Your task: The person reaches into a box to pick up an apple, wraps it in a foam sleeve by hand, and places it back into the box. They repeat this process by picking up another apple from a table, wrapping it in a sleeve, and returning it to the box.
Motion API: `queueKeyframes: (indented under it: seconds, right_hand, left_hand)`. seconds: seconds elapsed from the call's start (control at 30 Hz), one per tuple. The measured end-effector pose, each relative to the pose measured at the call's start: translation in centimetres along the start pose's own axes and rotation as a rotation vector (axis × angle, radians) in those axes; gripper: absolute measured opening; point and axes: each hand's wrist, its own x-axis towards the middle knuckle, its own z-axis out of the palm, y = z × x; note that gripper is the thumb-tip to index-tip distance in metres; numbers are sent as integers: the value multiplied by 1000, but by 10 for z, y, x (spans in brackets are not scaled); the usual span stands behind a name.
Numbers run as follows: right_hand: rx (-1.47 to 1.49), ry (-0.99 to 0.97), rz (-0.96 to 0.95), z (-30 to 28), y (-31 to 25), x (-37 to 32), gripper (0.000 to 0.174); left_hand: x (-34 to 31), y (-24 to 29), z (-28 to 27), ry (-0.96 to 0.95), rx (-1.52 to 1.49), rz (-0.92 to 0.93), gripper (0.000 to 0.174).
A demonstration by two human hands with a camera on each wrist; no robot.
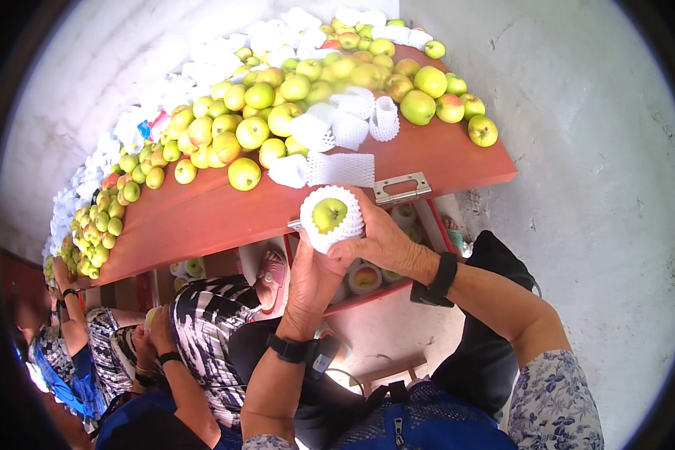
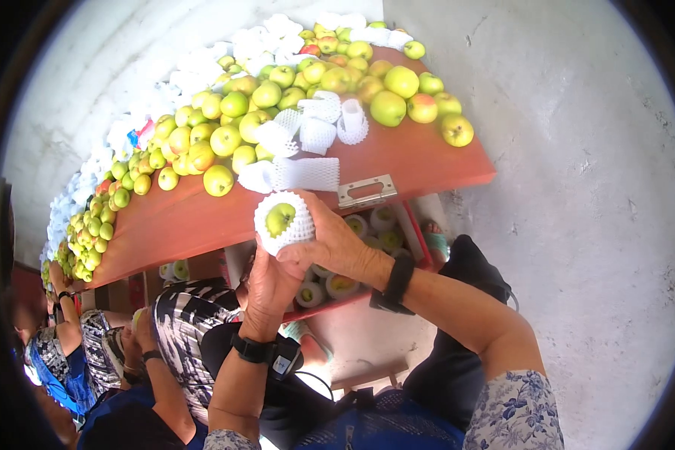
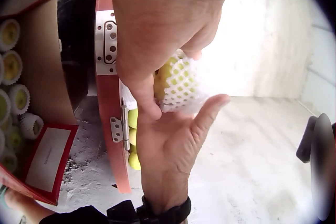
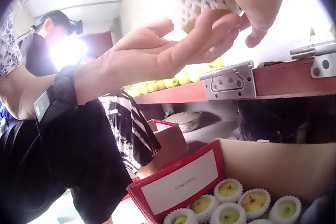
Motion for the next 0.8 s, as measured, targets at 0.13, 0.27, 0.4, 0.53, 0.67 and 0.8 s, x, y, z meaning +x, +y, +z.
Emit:
queueKeyframes:
  seconds: [0.13, 0.27, 0.4, 0.53, 0.67, 0.8]
  right_hand:
    - [-114, 71, -223, 10, 11, 2, 85]
    - [-213, 67, -252, 12, 8, 6, 79]
    - [-309, 83, -282, 14, 15, 9, 77]
    - [-402, 27, -291, 13, 14, 12, 81]
    - [-384, 57, -317, 8, 7, 12, 101]
    - [-421, 112, -358, 2, -10, 11, 114]
  left_hand:
    - [-1, 5, 4, 6, -6, 46, 62]
    - [-2, 11, 6, 26, -23, 64, 61]
    - [-2, 14, 3, 50, -18, 68, 62]
    - [-1, 16, -5, 45, -27, 108, 65]
    - [2, 25, -1, -22, -5, 140, 66]
    - [-2, 24, -2, -25, 96, 144, 67]
